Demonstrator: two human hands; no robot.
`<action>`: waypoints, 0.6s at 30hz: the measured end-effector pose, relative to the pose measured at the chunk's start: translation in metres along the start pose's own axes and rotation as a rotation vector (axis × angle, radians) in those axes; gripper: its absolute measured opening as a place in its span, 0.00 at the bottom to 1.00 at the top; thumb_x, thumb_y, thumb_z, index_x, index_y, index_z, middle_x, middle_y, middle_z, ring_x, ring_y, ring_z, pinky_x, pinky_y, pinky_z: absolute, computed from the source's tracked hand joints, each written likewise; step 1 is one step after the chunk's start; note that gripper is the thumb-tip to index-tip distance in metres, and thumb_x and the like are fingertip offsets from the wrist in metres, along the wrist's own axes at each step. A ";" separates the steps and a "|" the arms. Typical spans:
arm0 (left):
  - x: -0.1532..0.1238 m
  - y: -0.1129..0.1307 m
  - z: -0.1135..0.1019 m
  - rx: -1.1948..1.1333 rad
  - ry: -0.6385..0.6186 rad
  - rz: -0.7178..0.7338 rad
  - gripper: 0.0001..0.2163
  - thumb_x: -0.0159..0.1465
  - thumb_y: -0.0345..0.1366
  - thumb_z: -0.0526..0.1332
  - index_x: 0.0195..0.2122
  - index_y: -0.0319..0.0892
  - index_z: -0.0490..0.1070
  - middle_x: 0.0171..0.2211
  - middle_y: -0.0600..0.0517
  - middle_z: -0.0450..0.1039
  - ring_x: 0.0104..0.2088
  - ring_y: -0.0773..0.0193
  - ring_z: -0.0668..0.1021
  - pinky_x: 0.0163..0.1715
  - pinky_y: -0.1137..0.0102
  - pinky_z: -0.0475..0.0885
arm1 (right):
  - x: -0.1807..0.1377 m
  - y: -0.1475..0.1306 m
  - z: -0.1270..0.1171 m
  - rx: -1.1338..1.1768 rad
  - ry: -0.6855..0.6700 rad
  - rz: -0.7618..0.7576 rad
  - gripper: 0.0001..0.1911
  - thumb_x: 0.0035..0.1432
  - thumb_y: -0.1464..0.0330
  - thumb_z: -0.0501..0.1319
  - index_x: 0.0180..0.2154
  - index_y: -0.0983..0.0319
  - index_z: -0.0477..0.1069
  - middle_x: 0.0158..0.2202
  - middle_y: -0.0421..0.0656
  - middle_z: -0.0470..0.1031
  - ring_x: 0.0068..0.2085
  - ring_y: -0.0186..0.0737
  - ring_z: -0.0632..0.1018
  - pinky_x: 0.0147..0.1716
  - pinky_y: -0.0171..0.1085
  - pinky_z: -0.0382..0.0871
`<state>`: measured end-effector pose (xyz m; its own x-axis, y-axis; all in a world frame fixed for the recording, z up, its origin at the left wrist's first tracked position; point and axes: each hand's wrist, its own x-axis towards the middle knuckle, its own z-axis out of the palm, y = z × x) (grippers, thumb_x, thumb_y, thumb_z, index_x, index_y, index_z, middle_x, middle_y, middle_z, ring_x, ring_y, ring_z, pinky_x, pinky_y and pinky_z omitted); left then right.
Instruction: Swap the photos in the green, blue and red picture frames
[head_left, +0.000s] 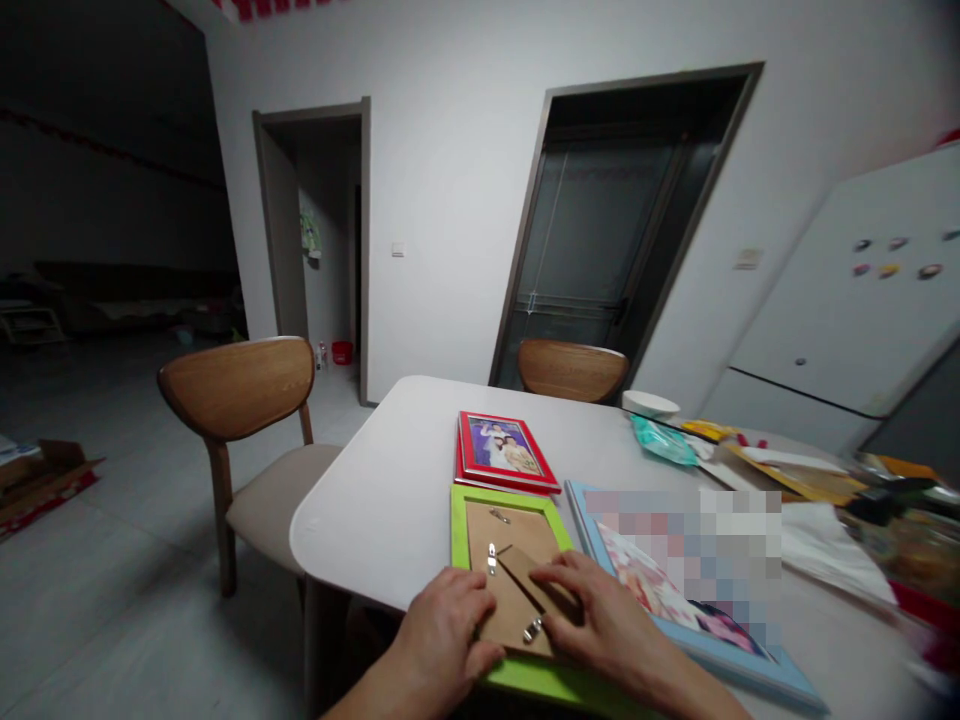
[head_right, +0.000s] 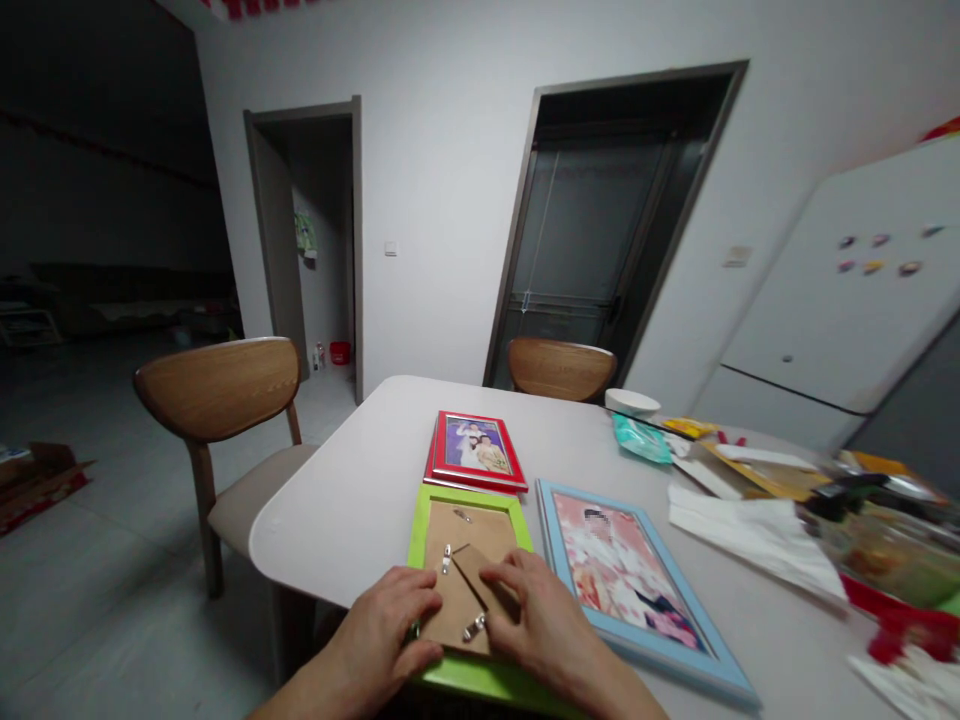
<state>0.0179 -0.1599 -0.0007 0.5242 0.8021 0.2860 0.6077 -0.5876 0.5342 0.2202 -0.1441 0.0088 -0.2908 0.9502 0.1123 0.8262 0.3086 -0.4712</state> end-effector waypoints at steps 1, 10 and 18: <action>0.001 0.000 0.003 0.010 -0.012 -0.001 0.10 0.52 0.31 0.61 0.36 0.41 0.69 0.42 0.50 0.69 0.43 0.60 0.69 0.45 0.67 0.64 | 0.000 0.003 0.005 -0.014 0.005 -0.002 0.18 0.41 0.70 0.54 0.38 0.60 0.70 0.36 0.44 0.67 0.39 0.39 0.69 0.40 0.35 0.61; -0.006 -0.012 0.011 0.075 -0.070 -0.006 0.25 0.47 0.45 0.64 0.45 0.41 0.62 0.51 0.46 0.61 0.52 0.56 0.62 0.54 0.57 0.48 | 0.006 -0.001 0.032 -0.119 0.134 -0.077 0.16 0.47 0.68 0.53 0.39 0.59 0.70 0.35 0.45 0.67 0.38 0.40 0.68 0.39 0.38 0.61; -0.005 -0.017 0.017 0.067 -0.061 -0.024 0.18 0.45 0.44 0.65 0.35 0.43 0.66 0.51 0.47 0.62 0.52 0.56 0.62 0.54 0.55 0.47 | -0.018 -0.017 0.024 -0.144 0.058 -0.300 0.13 0.54 0.66 0.50 0.39 0.52 0.70 0.46 0.44 0.65 0.49 0.44 0.63 0.47 0.44 0.56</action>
<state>0.0149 -0.1562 -0.0244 0.5433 0.8094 0.2231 0.6579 -0.5755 0.4857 0.2003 -0.1674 -0.0059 -0.5067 0.8159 0.2787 0.7691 0.5738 -0.2814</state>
